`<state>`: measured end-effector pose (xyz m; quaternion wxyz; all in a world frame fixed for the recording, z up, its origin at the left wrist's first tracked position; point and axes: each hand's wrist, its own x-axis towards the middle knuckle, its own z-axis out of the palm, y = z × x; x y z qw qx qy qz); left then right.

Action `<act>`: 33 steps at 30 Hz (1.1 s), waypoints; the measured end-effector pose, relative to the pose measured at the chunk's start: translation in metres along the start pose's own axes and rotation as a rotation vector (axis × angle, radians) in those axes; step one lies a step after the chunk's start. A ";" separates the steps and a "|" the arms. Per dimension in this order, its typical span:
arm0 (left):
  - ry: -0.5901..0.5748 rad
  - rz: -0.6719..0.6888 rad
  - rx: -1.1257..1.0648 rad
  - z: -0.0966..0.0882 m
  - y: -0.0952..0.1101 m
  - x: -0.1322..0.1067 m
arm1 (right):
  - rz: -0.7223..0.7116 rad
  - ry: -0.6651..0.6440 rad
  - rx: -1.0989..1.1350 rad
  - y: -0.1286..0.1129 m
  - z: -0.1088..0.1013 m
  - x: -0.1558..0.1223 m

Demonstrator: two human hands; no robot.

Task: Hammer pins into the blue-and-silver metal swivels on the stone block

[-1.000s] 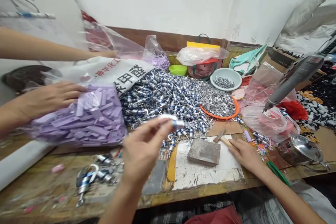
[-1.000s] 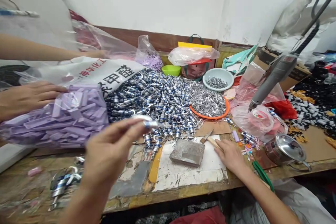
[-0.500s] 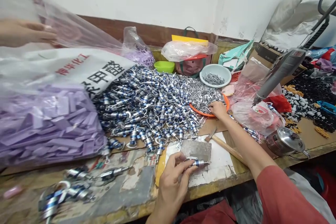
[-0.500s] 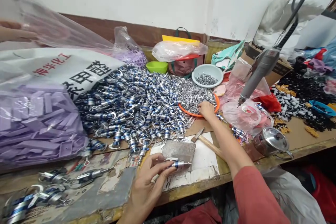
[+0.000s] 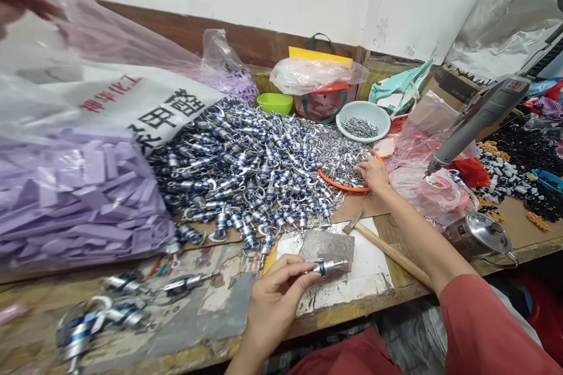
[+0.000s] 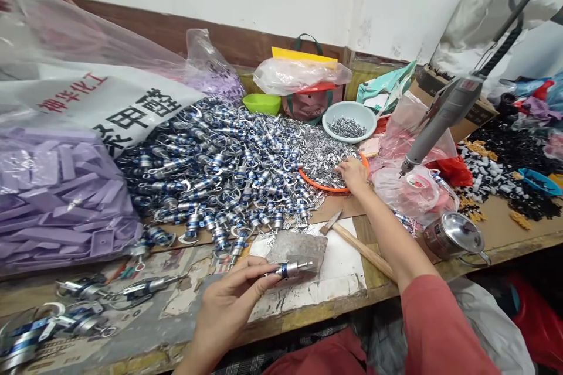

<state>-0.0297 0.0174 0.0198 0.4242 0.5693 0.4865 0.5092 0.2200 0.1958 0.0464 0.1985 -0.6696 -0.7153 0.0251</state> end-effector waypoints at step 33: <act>-0.023 0.047 -0.041 -0.005 0.016 0.002 | -0.551 -0.016 0.797 -0.096 -0.025 -0.153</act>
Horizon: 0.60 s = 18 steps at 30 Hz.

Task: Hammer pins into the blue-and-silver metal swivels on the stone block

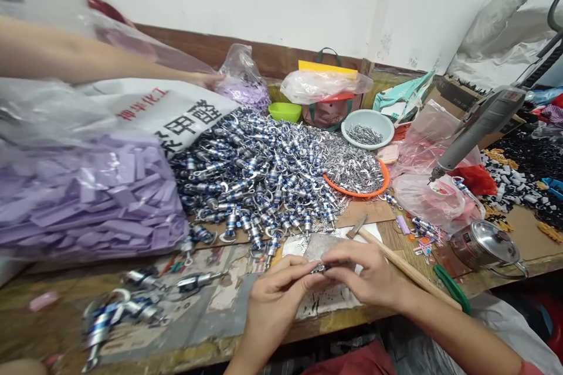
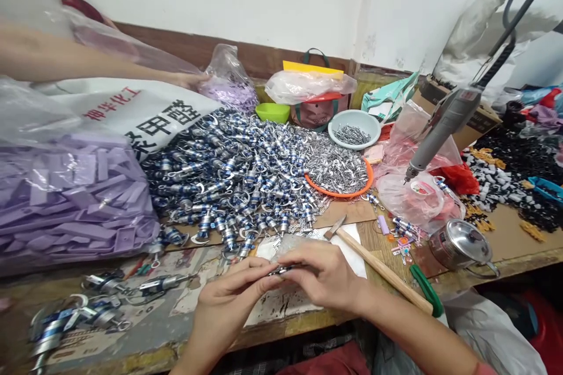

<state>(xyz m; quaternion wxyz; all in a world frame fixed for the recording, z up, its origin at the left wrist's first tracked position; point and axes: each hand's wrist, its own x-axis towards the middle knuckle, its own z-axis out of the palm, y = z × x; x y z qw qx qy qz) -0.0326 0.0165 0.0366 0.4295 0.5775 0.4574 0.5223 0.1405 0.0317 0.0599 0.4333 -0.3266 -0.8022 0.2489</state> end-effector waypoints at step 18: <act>0.028 -0.185 -0.112 0.001 0.019 -0.007 | -0.378 -0.121 -0.368 0.006 -0.006 -0.015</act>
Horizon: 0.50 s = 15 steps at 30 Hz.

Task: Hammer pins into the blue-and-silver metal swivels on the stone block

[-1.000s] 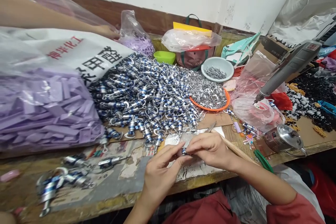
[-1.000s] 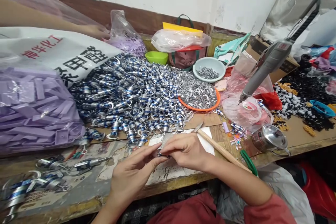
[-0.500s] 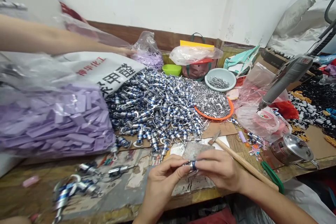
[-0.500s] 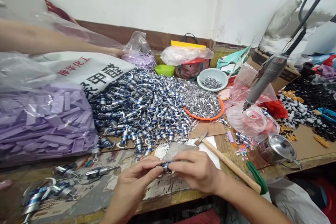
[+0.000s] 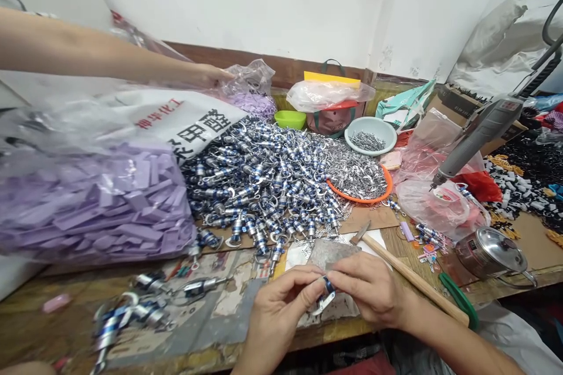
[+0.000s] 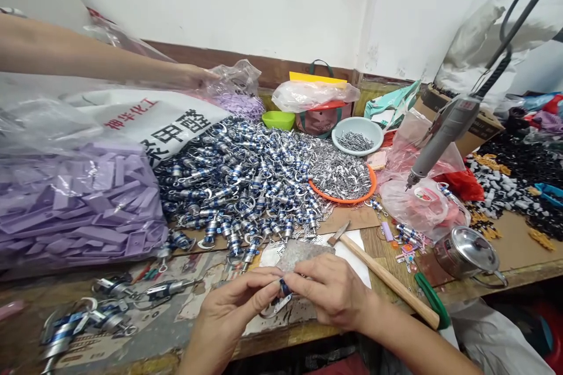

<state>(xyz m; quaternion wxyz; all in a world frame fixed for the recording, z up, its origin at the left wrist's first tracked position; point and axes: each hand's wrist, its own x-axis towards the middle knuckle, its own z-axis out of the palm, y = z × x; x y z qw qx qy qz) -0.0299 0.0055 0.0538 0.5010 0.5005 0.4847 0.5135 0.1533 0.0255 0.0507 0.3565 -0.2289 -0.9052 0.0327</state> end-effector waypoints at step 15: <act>0.189 -0.288 -0.234 0.030 -0.033 -0.021 | 0.571 -0.194 0.119 0.039 -0.018 -0.003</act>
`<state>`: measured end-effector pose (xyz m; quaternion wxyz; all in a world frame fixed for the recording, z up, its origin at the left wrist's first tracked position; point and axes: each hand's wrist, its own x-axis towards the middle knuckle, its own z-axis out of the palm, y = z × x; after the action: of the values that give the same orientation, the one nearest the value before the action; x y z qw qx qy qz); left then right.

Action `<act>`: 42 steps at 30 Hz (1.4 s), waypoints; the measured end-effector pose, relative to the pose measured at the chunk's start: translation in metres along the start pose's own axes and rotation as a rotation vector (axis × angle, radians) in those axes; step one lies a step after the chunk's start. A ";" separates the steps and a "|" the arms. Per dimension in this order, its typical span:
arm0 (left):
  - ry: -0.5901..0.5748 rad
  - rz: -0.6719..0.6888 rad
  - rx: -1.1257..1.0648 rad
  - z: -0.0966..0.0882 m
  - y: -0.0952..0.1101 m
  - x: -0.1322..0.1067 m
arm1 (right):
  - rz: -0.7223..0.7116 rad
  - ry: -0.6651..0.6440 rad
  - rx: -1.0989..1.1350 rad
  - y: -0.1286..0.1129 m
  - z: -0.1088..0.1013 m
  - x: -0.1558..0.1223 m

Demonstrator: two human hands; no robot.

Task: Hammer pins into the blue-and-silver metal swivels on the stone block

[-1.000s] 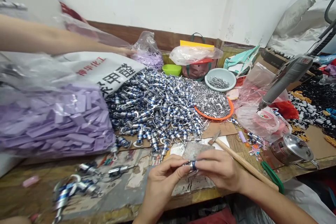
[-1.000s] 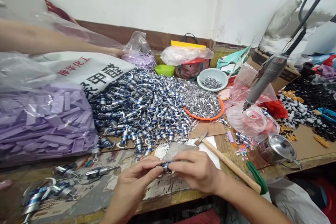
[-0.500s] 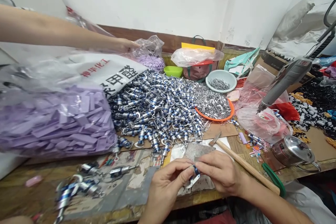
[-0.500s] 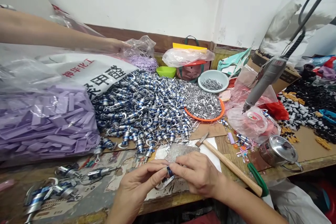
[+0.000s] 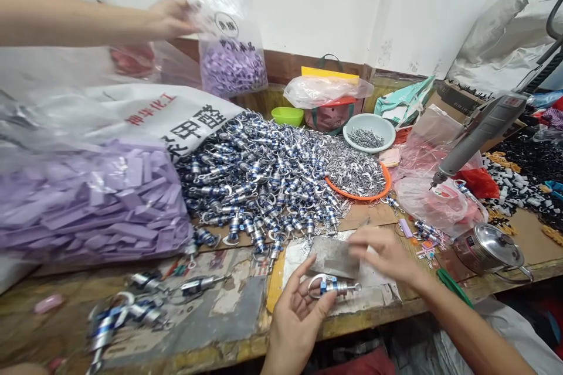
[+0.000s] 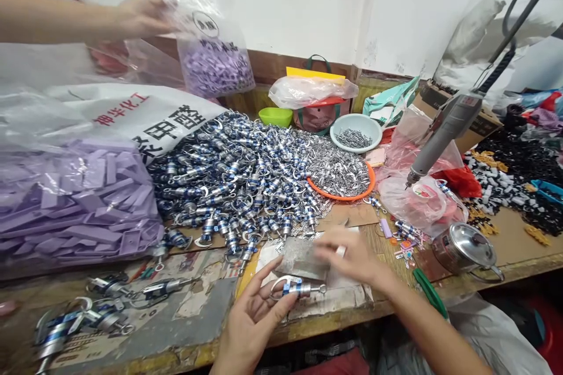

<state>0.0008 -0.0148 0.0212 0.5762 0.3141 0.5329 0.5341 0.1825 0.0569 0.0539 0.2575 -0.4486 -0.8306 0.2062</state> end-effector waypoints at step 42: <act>-0.020 -0.102 -0.080 -0.001 -0.010 0.009 | 0.025 -0.146 -0.160 -0.023 0.011 0.002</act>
<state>0.0017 -0.0085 0.0087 0.6202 0.2687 0.5207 0.5216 0.1598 0.0460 0.0587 0.1568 -0.4620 -0.8553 0.1745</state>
